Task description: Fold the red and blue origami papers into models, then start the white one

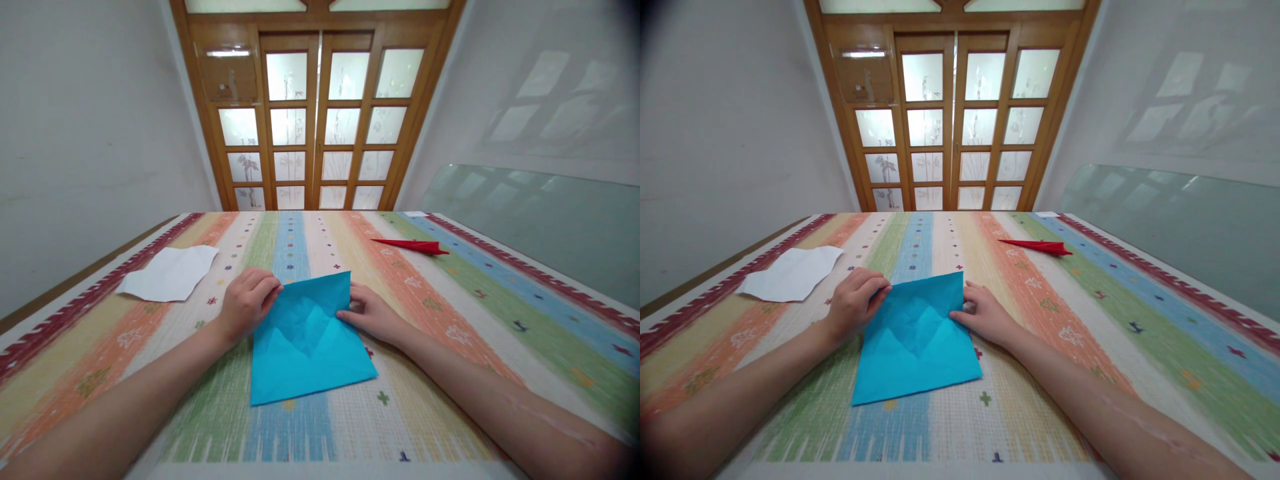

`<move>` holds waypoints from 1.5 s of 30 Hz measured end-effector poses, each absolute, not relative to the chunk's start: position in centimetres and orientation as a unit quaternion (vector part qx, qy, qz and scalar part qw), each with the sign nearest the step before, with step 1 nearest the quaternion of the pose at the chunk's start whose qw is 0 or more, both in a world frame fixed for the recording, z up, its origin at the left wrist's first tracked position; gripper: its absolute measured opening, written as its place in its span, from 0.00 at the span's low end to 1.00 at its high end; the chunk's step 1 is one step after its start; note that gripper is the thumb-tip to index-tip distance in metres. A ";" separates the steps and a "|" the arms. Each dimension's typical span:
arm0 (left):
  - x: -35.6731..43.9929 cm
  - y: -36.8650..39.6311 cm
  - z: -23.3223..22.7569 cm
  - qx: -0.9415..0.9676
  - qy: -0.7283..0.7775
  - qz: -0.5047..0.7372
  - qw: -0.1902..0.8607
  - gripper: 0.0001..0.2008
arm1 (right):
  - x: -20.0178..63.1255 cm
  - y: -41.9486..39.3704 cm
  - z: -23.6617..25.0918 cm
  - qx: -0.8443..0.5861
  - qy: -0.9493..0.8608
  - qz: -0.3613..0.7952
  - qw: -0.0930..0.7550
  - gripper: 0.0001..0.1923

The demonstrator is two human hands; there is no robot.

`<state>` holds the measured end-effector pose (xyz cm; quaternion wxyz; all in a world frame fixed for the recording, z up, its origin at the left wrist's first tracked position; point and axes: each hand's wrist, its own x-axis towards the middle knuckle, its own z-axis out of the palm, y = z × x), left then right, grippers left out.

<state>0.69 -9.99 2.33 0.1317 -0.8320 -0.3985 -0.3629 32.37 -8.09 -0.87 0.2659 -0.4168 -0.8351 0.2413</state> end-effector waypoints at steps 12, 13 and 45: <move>0.3 -6.3 -0.8 -0.580 -0.462 -0.435 -0.511 0.30 | 32.7 -7.5 -1.4 -0.444 -0.658 0.436 0.423 0.20; 0.3 -6.3 -0.8 -0.573 -0.442 -0.413 -0.553 0.29 | 32.7 -7.4 -1.4 -0.446 -0.643 0.448 0.434 0.20; -0.3 -5.7 -1.9 -0.503 -0.439 -0.431 -0.607 0.22 | 33.0 -6.7 -2.1 -0.393 -0.584 0.525 0.478 0.16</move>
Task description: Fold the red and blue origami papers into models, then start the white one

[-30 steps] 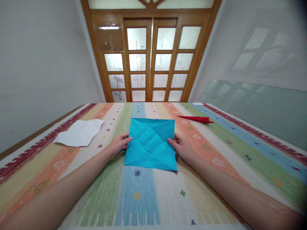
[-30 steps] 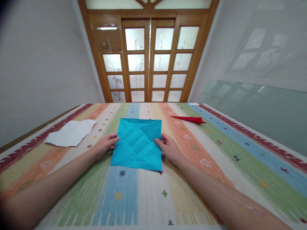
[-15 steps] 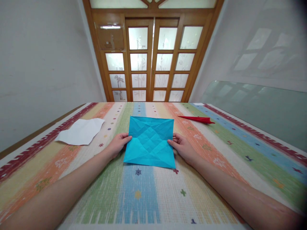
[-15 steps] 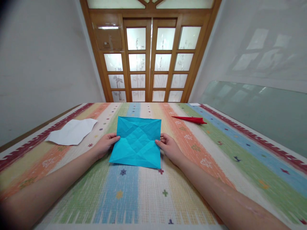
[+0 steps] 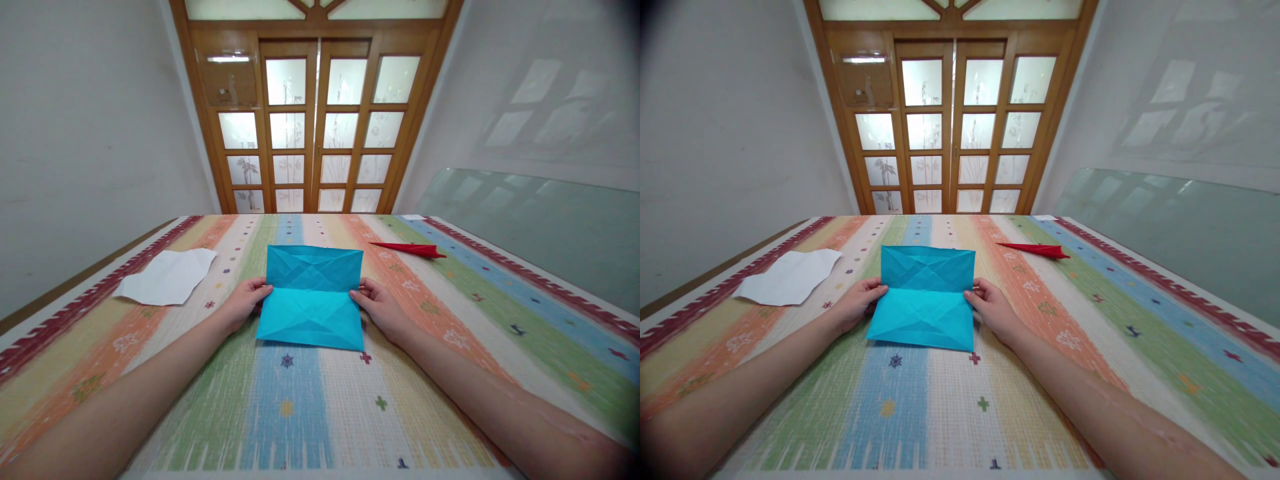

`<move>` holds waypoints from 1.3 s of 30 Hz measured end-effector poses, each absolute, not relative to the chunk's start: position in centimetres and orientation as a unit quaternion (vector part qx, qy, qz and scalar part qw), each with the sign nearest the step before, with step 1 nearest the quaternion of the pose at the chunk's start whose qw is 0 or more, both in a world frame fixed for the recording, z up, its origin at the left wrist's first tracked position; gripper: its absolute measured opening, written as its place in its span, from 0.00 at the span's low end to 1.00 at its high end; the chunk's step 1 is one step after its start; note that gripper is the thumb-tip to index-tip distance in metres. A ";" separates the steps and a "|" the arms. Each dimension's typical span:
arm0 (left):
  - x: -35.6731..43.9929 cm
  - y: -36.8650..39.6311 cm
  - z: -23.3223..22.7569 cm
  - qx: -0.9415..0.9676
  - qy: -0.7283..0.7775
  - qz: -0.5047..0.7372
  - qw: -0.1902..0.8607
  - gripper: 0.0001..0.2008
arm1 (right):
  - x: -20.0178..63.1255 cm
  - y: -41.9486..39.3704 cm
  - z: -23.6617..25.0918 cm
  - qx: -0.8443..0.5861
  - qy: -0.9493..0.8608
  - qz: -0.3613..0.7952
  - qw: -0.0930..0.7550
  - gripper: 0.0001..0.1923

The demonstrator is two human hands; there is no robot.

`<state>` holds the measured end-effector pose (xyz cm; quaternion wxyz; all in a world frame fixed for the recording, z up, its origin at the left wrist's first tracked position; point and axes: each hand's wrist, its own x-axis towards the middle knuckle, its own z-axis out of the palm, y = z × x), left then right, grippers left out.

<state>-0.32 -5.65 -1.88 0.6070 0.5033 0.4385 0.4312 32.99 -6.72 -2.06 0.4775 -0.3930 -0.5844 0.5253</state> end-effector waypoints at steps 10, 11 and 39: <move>-0.7 -5.9 -1.0 0.462 0.431 0.425 0.648 0.13 | 33.9 -6.6 -2.3 -0.416 -0.576 0.544 0.446 0.06; -0.7 -5.9 -1.0 0.459 0.433 0.428 0.648 0.12 | 34.0 -6.6 -2.3 -0.423 -0.575 0.541 0.444 0.05; -0.3 -6.3 -1.0 0.572 0.442 0.377 0.579 0.22 | 33.5 -7.2 -1.2 -0.389 -0.623 0.542 0.408 0.26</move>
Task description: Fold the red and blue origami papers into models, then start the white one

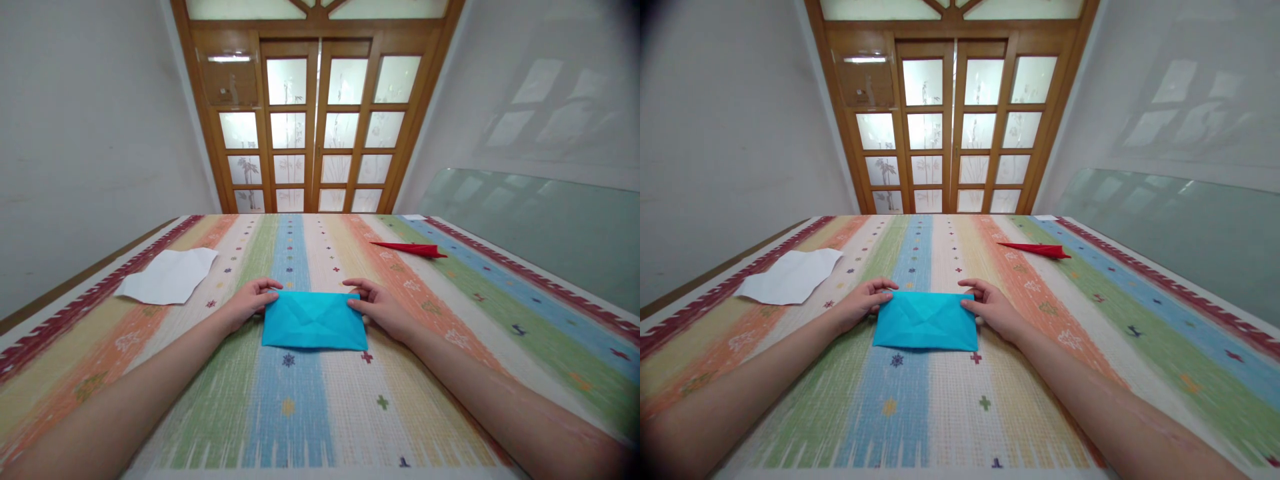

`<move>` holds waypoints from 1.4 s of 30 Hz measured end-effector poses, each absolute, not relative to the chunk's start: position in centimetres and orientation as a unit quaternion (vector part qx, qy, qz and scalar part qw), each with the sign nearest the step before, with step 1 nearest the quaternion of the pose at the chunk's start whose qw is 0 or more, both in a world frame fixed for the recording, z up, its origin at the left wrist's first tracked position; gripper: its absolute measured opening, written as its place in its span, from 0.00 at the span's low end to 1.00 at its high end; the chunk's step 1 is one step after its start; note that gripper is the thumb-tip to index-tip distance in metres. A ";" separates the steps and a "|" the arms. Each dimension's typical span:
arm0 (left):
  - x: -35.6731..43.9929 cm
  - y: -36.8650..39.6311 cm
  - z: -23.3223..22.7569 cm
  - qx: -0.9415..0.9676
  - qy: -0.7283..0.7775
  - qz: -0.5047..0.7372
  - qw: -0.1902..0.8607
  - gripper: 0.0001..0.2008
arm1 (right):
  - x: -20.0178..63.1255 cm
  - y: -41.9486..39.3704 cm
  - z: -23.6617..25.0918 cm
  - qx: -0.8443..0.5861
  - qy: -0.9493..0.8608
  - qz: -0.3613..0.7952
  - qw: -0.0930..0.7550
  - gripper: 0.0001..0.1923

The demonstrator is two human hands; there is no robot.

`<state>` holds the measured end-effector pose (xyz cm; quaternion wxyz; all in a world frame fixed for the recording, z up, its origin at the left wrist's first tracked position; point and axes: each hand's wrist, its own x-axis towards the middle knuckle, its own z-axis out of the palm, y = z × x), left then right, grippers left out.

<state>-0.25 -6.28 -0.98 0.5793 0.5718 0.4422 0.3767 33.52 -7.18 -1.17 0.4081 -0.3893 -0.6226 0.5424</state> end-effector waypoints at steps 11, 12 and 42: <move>-0.1 -6.3 0.0 0.678 0.411 0.244 0.559 0.16 | 33.0 -8.2 -0.9 -0.377 -0.692 0.500 0.360 0.23; -0.1 -6.5 0.4 0.695 0.403 0.227 0.550 0.15 | 32.8 -8.4 -0.9 -0.374 -0.697 0.497 0.356 0.23; 1.5 -8.7 1.1 0.686 0.381 0.142 0.603 0.18 | 31.3 -9.1 -0.9 -0.323 -0.648 0.608 0.324 0.39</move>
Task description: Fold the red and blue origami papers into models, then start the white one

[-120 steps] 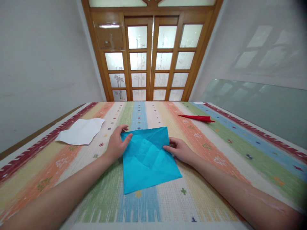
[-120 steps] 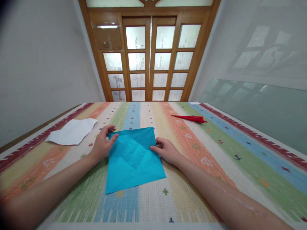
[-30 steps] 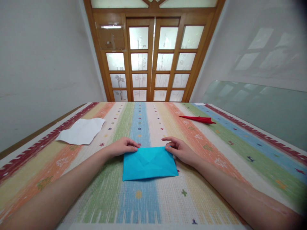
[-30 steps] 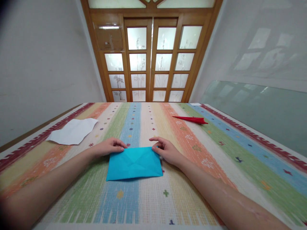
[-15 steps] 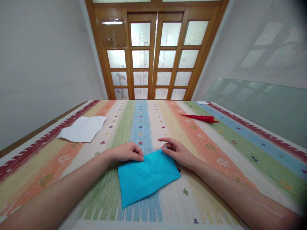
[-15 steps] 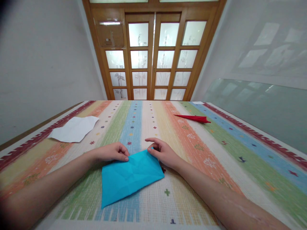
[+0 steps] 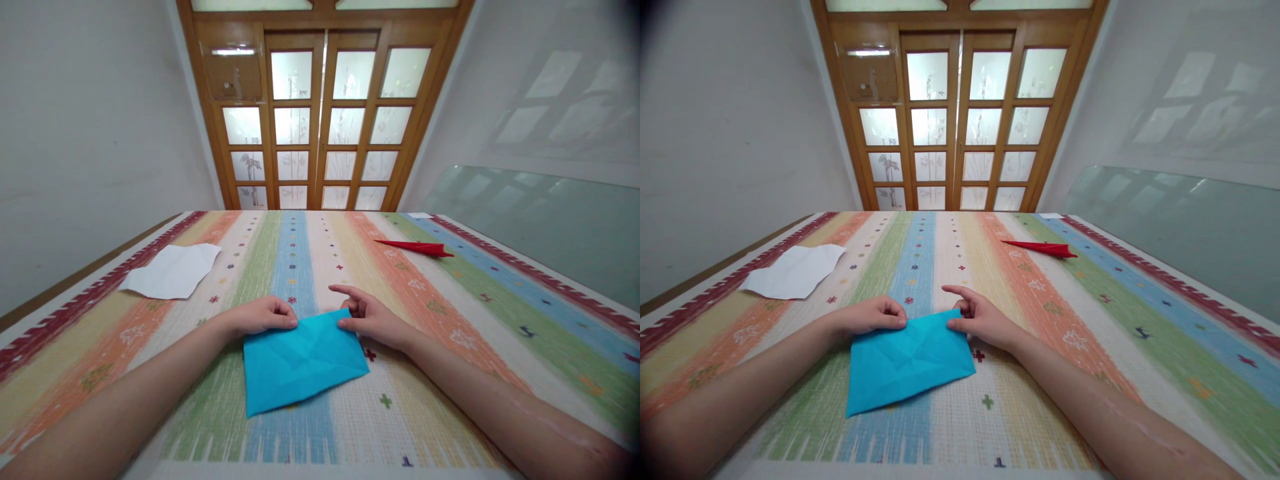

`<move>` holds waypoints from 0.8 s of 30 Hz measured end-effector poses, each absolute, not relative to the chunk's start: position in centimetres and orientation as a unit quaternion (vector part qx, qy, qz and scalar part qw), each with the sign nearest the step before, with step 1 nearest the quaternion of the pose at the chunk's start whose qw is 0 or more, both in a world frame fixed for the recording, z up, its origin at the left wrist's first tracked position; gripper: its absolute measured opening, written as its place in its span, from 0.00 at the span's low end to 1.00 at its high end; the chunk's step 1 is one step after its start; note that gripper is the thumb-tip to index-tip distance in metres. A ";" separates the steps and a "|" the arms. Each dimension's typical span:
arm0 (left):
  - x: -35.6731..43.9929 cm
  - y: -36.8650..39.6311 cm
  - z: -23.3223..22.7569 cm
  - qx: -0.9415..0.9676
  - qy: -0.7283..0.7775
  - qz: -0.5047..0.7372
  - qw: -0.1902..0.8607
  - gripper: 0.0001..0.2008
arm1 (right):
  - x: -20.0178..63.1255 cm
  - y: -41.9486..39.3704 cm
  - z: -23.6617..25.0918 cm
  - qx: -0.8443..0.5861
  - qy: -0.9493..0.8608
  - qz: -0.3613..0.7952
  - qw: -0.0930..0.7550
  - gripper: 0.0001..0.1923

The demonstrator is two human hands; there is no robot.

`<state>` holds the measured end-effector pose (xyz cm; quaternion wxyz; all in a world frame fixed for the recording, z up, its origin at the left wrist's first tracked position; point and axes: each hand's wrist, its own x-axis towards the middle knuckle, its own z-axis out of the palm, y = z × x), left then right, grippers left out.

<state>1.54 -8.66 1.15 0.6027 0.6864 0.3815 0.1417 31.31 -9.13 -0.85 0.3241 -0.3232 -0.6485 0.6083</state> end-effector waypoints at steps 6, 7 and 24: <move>0.9 -8.5 1.3 0.652 0.382 0.131 0.642 0.19 | 31.8 -8.6 -0.7 -0.343 -0.583 0.625 0.389 0.35; 0.8 -8.5 1.3 0.643 0.385 0.130 0.649 0.19 | 31.9 -8.4 -0.7 -0.343 -0.571 0.629 0.401 0.35; 1.1 -8.5 1.3 0.678 0.368 0.060 0.633 0.17 | 32.7 -7.6 -1.5 -0.340 -0.510 0.665 0.427 0.33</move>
